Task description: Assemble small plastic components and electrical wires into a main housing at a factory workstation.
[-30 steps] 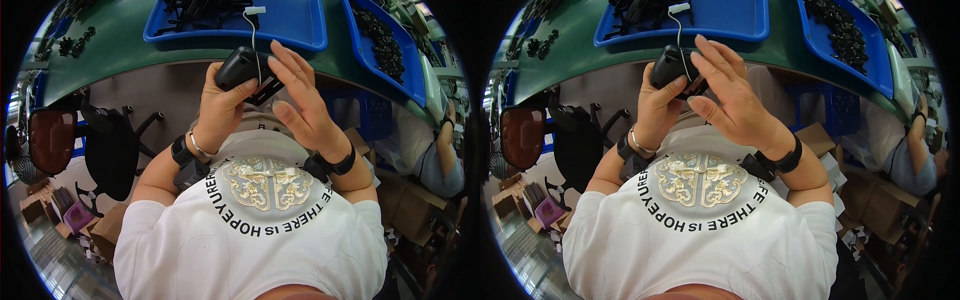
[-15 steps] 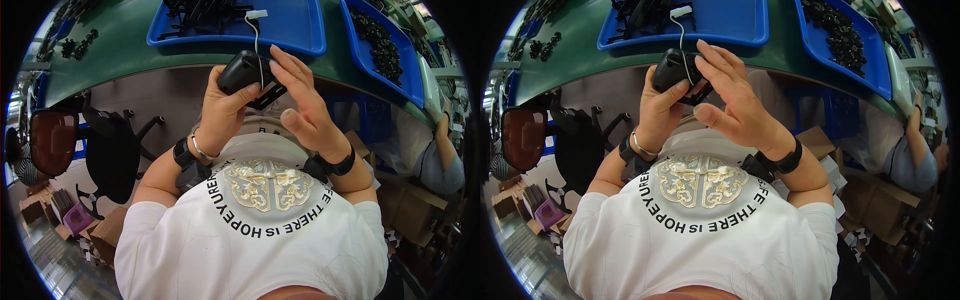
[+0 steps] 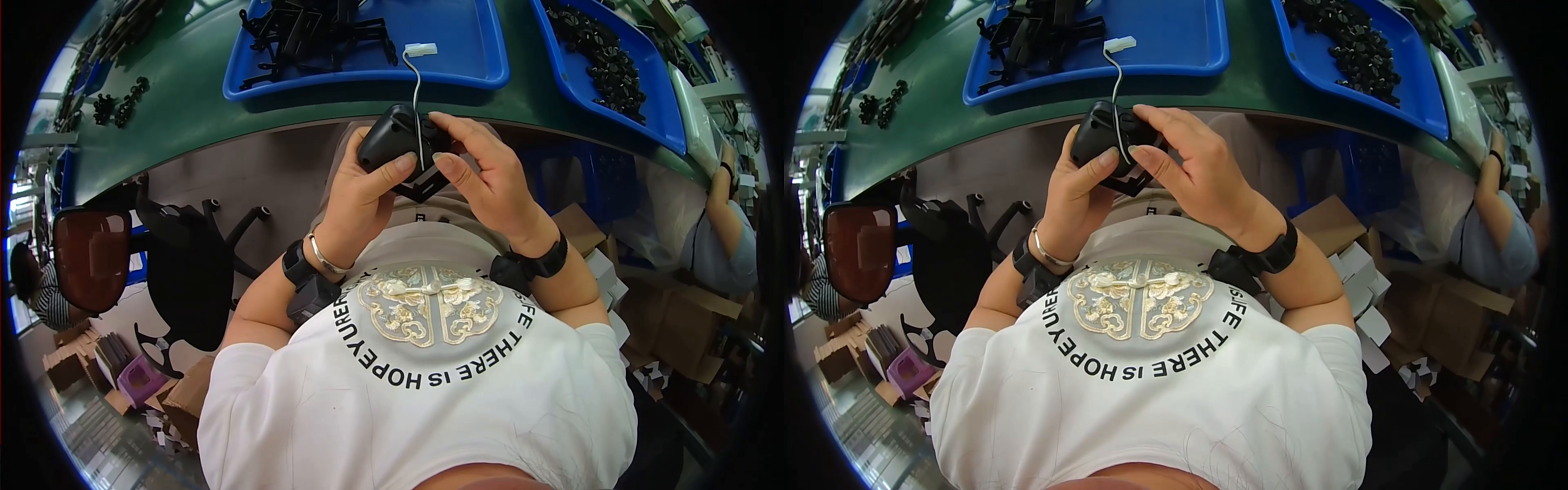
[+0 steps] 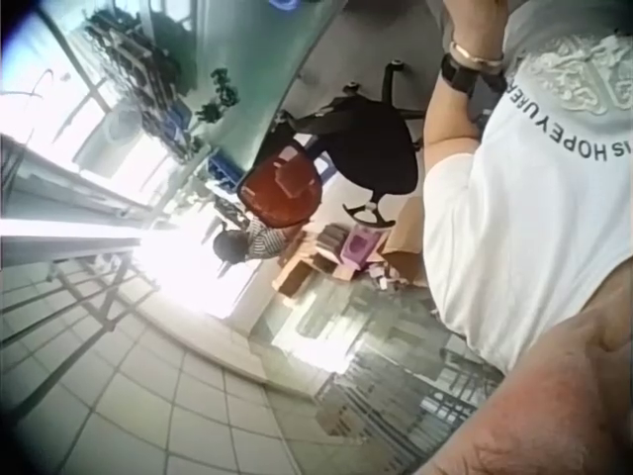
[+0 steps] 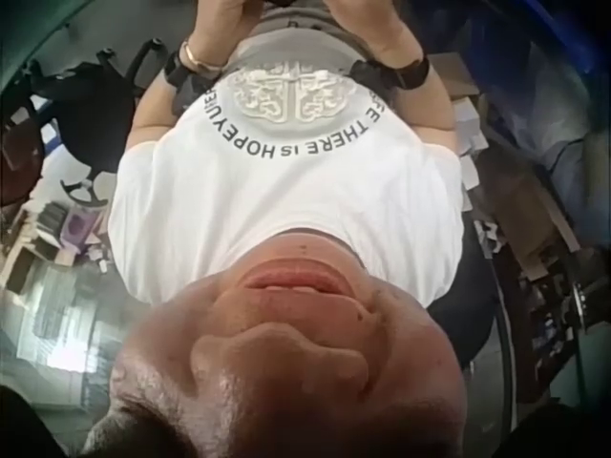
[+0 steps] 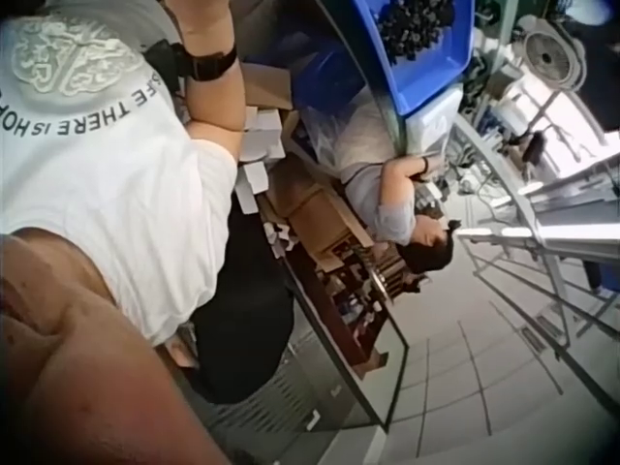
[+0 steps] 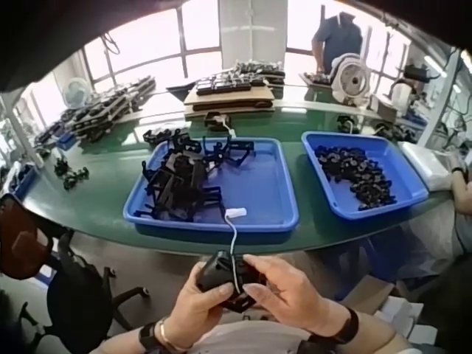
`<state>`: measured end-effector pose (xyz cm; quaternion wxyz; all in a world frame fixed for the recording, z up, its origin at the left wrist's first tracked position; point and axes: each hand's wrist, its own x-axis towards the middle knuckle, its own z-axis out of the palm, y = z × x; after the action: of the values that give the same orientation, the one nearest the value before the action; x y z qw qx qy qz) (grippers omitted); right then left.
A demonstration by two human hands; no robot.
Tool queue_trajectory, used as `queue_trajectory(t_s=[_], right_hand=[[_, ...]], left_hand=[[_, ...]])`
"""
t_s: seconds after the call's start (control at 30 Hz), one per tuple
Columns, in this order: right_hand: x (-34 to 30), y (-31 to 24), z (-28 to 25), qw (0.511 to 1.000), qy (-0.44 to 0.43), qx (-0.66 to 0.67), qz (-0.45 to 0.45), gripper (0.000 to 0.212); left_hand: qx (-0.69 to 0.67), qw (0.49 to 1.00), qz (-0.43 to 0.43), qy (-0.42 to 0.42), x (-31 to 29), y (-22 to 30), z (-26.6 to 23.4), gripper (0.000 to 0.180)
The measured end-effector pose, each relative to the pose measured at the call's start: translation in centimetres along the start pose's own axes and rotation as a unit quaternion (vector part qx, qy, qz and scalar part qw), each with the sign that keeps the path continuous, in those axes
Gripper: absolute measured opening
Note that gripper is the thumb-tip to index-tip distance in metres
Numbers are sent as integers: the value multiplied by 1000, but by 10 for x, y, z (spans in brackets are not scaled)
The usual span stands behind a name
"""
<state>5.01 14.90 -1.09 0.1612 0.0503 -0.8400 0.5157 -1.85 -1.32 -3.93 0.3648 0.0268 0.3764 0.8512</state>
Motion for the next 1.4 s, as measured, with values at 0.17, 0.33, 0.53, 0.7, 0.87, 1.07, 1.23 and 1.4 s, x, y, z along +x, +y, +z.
queue_trajectory(t_s=[0.17, 0.33, 0.53, 0.7, 0.87, 1.07, 1.23, 1.4], right_hand=[[2, 6, -17, 993, -47, -59, -89, 35], [4, 5, -17, 972, -19, -190, -137, 30], [0, -11, 5, 934, 35, -309, -173, 28], [0, -16, 9, 945, 23, -288, -153, 31], [6, -15, -6, 955, 4, -241, -171, 33], [26, -4, -110, 968, 133, -205, -49, 26], [63, 62, -197, 917, 136, -368, 72, 24], [100, 102, -194, 831, -56, -553, 10, 25]], left_hand=[[190, 979, -53, -59, 3, 14, -3, 42], [313, 946, 31, -78, 2, 8, -2, 42], [445, 885, 131, -30, 3, -2, -9, 42], [399, 906, 133, -47, 4, -6, -12, 45], [301, 948, 88, -56, 5, -2, -3, 44], [84, 993, 43, -75, 1, 13, -7, 42], [-21, 985, -69, -157, -1, 14, -5, 46], [-11, 986, -111, -126, -7, 3, -9, 46]])
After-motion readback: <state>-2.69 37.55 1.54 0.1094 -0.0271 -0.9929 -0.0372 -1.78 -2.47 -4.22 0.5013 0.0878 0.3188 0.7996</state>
